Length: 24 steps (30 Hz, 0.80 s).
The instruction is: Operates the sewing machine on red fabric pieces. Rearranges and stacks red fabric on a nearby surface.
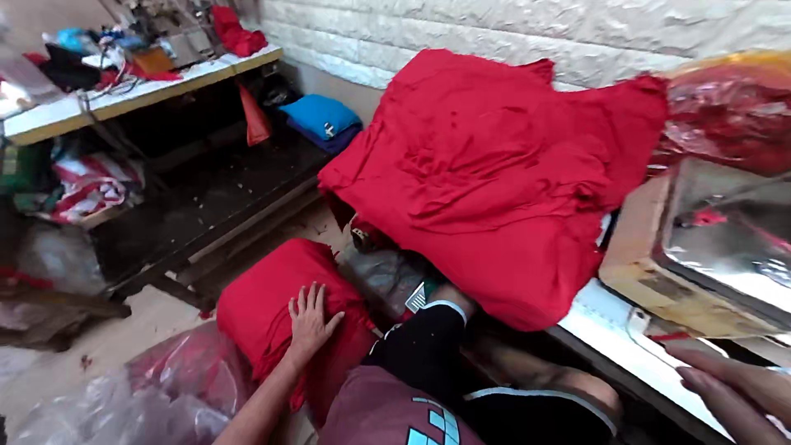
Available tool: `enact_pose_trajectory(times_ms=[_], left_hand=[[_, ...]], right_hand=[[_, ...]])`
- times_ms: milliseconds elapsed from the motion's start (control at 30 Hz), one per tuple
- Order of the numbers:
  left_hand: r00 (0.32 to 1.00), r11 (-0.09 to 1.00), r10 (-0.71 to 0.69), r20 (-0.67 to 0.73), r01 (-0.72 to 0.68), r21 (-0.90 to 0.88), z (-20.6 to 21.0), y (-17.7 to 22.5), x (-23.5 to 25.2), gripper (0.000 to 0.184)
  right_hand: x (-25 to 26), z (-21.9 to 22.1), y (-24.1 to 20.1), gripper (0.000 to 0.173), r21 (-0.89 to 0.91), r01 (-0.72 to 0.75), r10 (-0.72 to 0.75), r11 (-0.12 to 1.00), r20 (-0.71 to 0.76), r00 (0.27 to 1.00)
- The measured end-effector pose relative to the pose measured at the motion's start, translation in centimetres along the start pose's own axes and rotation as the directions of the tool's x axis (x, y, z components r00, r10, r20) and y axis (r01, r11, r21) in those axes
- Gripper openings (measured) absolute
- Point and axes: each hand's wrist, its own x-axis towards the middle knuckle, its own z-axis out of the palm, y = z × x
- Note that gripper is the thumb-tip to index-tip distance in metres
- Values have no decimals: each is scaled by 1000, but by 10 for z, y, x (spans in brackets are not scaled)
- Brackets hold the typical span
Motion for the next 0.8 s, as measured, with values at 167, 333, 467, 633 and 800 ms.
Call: enact_pose_trajectory(times_ms=[167,333,467,633,800], left_hand=[[998,1000,-2,69,3,-15,26,-11,-19,98],[999,1000,-17,47,17,4,36,-9,-22,91],[993,998,-24,119,31,-53,18,-10,-11,95],[998,966,-7,68,25,-259,-19,-41,5,64],[978,918,-180,105,205,-341,-33,-86,-25,87]], right_hand=[[37,8,-52,28,-54,157,-154,986,57,986],[61,9,-108,31,-44,266,-255,963,168,952],[88,6,-141,32,-71,337,-310,939,252,917],[141,31,-160,38,-142,445,-406,884,238,883],[199,118,-196,30,26,575,-573,818,127,809]])
